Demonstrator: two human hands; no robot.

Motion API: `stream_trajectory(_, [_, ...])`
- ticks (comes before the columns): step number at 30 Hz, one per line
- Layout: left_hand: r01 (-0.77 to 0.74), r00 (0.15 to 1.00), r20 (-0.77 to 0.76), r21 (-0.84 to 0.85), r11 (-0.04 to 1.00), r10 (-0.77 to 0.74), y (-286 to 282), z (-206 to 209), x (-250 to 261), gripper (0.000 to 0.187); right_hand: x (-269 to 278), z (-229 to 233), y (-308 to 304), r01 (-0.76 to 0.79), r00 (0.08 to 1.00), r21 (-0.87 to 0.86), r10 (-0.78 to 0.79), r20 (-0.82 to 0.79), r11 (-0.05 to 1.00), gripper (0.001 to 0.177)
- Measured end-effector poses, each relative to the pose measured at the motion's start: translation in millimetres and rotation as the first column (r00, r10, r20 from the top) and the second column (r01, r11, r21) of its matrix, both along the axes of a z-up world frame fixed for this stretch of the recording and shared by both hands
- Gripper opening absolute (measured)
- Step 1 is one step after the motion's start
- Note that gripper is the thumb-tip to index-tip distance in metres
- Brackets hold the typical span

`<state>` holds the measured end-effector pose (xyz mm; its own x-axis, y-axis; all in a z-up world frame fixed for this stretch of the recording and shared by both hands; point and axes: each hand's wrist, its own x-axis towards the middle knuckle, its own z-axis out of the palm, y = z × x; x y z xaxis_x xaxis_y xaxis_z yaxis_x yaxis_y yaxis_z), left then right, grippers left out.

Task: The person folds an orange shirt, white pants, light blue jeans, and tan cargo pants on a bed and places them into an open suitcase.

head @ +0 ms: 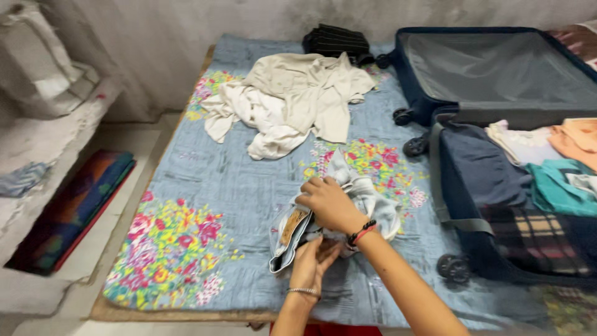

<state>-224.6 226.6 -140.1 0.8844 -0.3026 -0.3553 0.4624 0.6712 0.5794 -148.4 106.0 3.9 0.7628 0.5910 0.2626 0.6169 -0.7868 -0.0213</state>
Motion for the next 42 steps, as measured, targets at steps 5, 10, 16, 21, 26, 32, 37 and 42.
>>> stream_trajectory(5, [-0.052, 0.91, 0.321, 0.715, 0.697, -0.262, 47.7, 19.3, -18.2, 0.027, -14.3, -12.0, 24.9, 0.201, 0.941, 0.054, -0.208, 0.266, 0.978, 0.077])
stream_trajectory(10, [-0.787, 0.537, 0.718, 0.615, 0.043, -0.443, 68.8, 92.7, -21.8, 0.048, -31.4, 4.1, 3.0, 0.425, 0.892, 0.271, -0.45, 0.037, 0.864, 0.101])
stream_trajectory(16, [-0.849, 0.475, 0.688, 0.523, -0.078, -0.549, 69.2, 126.9, 14.2, 0.068, -52.2, -29.5, -38.3, 0.485, 0.836, 0.506, -0.548, -0.03, 0.713, 0.105])
stream_trajectory(21, [-0.539, 0.664, 0.39, 0.841, -0.047, -0.638, 70.7, 106.4, 50.2, 0.034, -65.0, -46.3, -53.0, 0.654, 0.716, 0.613, -0.625, -0.312, 0.443, 0.112])
stream_trajectory(26, [-0.627, 0.675, 0.557, 0.779, 0.022, -0.484, 88.6, 77.9, 72.6, 0.022, -66.2, -48.3, -46.0, 0.578, 0.816, 0.686, -0.315, -0.484, 0.443, 0.091])
stream_trajectory(32, [-0.583, 0.782, 0.597, 0.802, 0.129, -0.179, 148.3, 34.9, 93.6, 0.021, -56.7, -26.5, 7.4, 0.417, 0.908, 0.557, -0.354, -0.224, 0.718, 0.094])
stream_trajectory(37, [-0.588, 0.807, 0.591, 0.803, 0.092, 0.0, 208.4, -19.7, 115.9, 0.023, -50.5, -22.1, 77.6, 0.312, 0.95, 0.493, -0.261, -0.171, 0.812, 0.084])
stream_trajectory(42, [-0.591, 0.803, 0.594, 0.781, 0.204, 0.051, 288.2, -72.7, 147.0, 0.028, -66.7, -28.4, 138.2, 0.102, 0.992, 0.281, -0.119, 0.044, 0.954, 0.075])
